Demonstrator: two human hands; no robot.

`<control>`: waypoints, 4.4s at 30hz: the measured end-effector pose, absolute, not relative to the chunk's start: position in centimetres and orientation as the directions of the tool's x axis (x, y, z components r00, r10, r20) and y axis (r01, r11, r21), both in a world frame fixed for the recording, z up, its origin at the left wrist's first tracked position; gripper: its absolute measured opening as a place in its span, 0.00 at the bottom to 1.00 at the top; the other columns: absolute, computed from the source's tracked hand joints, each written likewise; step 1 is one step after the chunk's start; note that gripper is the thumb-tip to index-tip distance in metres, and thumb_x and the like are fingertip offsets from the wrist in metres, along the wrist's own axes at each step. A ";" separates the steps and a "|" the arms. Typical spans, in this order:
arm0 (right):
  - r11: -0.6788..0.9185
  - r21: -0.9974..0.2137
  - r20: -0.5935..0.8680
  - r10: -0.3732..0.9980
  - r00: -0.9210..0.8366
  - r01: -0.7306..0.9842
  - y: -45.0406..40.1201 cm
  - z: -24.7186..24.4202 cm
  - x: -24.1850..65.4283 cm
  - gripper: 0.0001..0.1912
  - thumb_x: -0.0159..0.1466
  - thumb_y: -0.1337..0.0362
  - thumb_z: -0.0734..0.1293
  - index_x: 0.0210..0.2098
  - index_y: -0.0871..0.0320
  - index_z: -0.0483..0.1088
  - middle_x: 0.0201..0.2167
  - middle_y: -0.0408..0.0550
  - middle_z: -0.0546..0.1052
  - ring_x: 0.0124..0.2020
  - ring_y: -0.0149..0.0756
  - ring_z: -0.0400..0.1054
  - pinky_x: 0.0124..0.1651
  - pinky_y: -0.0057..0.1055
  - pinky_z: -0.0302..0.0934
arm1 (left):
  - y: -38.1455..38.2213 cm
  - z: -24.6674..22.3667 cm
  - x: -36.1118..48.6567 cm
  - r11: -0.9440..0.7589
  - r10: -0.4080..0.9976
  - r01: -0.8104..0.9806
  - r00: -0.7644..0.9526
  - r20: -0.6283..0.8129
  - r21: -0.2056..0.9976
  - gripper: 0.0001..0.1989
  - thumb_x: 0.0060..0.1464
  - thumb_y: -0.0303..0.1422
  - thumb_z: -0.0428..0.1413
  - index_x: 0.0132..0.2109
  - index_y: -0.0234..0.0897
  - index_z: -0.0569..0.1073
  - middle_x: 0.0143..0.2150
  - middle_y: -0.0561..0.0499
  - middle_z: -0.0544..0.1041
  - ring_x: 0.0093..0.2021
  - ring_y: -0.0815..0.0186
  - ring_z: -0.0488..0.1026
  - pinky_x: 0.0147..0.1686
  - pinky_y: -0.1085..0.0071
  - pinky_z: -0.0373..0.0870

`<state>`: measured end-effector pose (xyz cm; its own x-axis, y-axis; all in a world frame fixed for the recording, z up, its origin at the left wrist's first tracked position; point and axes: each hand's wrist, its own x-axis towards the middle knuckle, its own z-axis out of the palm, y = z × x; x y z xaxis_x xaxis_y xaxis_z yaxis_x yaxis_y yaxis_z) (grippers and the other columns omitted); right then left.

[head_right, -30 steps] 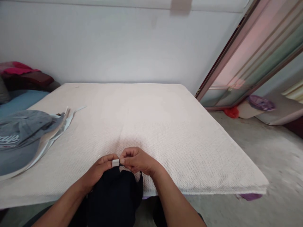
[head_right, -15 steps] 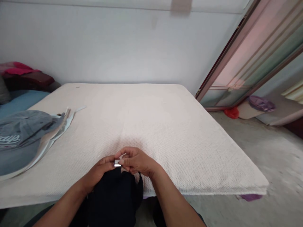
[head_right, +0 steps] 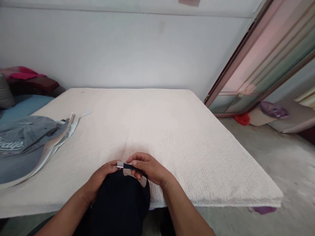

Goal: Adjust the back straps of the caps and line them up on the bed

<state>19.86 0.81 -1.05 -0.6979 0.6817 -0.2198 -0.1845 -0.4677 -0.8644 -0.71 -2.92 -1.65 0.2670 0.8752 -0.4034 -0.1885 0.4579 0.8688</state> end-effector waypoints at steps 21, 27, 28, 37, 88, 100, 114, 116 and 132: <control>-0.405 -0.896 -0.139 0.647 -0.750 -0.184 0.4 -1.5 19.3 0.11 0.59 0.64 0.68 0.41 0.59 0.69 0.23 0.39 0.69 0.18 0.21 0.57 0.21 0.21 0.48 | -3.6 -2.3 -0.4 0.586 0.785 -0.238 0.405 -0.469 0.774 0.13 0.45 0.30 0.63 0.41 0.36 0.78 0.36 0.47 0.80 0.36 0.64 0.74 0.40 0.70 0.66; -0.420 -0.897 -0.202 0.667 -0.717 -0.139 0.4 -1.3 19.3 0.10 0.57 0.63 0.69 0.37 0.61 0.69 0.22 0.40 0.70 0.20 0.22 0.61 0.24 0.22 0.54 | -3.6 -1.7 0.2 0.596 0.788 -0.314 0.403 -0.465 0.739 0.04 0.47 0.30 0.62 0.32 0.35 0.76 0.27 0.51 0.78 0.27 0.69 0.73 0.31 0.74 0.66; -0.424 -0.895 -0.205 0.665 -0.718 -0.137 0.4 -1.3 19.4 0.11 0.57 0.63 0.69 0.37 0.61 0.69 0.22 0.40 0.70 0.20 0.23 0.61 0.25 0.22 0.55 | -3.6 -1.7 0.2 0.599 0.785 -0.322 0.417 -0.458 0.733 0.04 0.47 0.30 0.62 0.32 0.35 0.76 0.28 0.51 0.78 0.28 0.68 0.74 0.32 0.73 0.66; -0.408 -0.902 -0.194 0.674 -0.712 -0.140 0.4 -1.3 20.1 0.09 0.59 0.64 0.68 0.39 0.61 0.70 0.28 0.44 0.72 0.29 0.27 0.65 0.36 0.28 0.59 | -3.4 -1.4 0.1 0.608 0.787 -0.263 0.330 -0.522 0.749 0.05 0.45 0.32 0.62 0.32 0.35 0.76 0.28 0.52 0.78 0.29 0.68 0.73 0.34 0.72 0.66; -0.550 -0.818 -0.189 0.531 -0.826 -0.166 0.0 -1.8 19.6 0.13 0.55 0.67 0.71 0.39 0.61 0.68 0.18 0.36 0.69 0.15 0.22 0.60 0.18 0.20 0.52 | -4.2 -0.9 0.2 0.610 0.718 -0.156 0.524 -0.458 0.777 0.12 0.45 0.32 0.63 0.40 0.39 0.79 0.33 0.49 0.80 0.38 0.62 0.74 0.45 0.66 0.64; -0.540 -0.825 -0.213 0.572 -0.792 -0.168 0.1 -1.5 19.3 0.10 0.54 0.67 0.71 0.35 0.61 0.69 0.15 0.34 0.65 0.13 0.20 0.55 0.15 0.19 0.48 | -4.4 -2.0 -0.8 0.563 0.785 0.019 0.301 -0.542 0.826 0.15 0.39 0.34 0.66 0.39 0.41 0.78 0.37 0.53 0.79 0.42 0.61 0.72 0.47 0.66 0.61; -0.532 -0.840 -0.280 0.593 -0.755 -0.107 0.1 -1.0 19.2 0.09 0.54 0.67 0.71 0.33 0.61 0.69 0.15 0.34 0.65 0.13 0.19 0.52 0.14 0.18 0.46 | -4.4 -1.5 -0.7 0.569 0.779 0.005 0.316 -0.541 0.823 0.20 0.36 0.35 0.68 0.42 0.43 0.77 0.44 0.51 0.79 0.43 0.60 0.72 0.48 0.63 0.62; -0.523 -0.846 -0.275 0.591 -0.759 -0.100 0.1 -1.1 19.2 0.08 0.54 0.67 0.71 0.33 0.60 0.69 0.14 0.33 0.63 0.13 0.20 0.52 0.14 0.19 0.46 | -4.5 -1.6 -0.6 0.598 0.757 -0.021 0.342 -0.556 0.801 0.20 0.38 0.35 0.67 0.42 0.43 0.77 0.42 0.51 0.79 0.41 0.61 0.73 0.46 0.64 0.64; -0.490 -0.871 -0.321 0.593 -0.739 -0.015 0.3 -1.6 19.1 0.09 0.54 0.65 0.71 0.32 0.59 0.67 0.14 0.32 0.62 0.13 0.19 0.50 0.15 0.19 0.45 | -4.5 -1.7 0.3 0.612 0.757 -0.191 0.422 -0.499 0.767 0.14 0.51 0.41 0.55 0.34 0.33 0.77 0.28 0.50 0.73 0.28 0.67 0.66 0.30 0.72 0.62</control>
<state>19.09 0.27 -1.57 -0.7389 0.5926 -0.3206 -0.0151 -0.4902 -0.8715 0.28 -4.46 -1.67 0.4221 0.7568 -0.4992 -0.1910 0.6125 0.7671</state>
